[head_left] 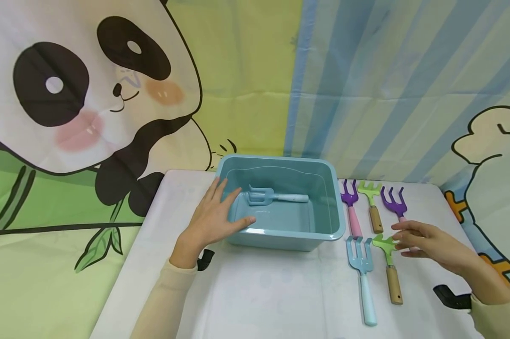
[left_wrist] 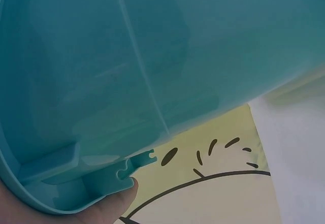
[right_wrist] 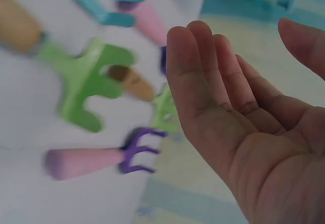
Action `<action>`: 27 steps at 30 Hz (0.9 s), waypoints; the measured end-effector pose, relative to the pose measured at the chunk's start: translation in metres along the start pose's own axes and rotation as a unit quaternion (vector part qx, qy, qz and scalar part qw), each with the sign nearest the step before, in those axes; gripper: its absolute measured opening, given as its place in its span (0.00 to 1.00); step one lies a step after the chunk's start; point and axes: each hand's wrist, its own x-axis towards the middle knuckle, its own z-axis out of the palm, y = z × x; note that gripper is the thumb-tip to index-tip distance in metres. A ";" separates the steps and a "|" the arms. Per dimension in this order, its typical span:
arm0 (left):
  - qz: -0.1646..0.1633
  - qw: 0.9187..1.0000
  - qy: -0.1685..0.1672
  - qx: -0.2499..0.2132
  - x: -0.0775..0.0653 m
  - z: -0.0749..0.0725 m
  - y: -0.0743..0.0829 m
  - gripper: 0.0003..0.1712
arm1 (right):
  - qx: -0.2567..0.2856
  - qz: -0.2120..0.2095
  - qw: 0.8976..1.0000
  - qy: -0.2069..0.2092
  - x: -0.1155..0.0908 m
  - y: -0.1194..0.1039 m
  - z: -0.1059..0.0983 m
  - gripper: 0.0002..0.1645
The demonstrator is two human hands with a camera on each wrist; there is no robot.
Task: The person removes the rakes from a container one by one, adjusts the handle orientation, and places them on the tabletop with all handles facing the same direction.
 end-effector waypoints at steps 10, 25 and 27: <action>0.000 1.000 -0.005 0.001 0.000 -0.001 0.000 0.59 | -0.070 -0.091 0.993 -0.004 0.023 -0.086 -0.003 0.27; -0.003 1.000 -0.003 0.002 0.000 -0.001 -0.001 0.59 | -0.137 -0.115 0.982 -0.059 0.097 -0.203 0.027 0.29; -0.002 1.000 -0.004 0.002 0.000 -0.001 0.000 0.59 | -0.137 -0.108 0.981 -0.082 0.113 -0.212 0.035 0.30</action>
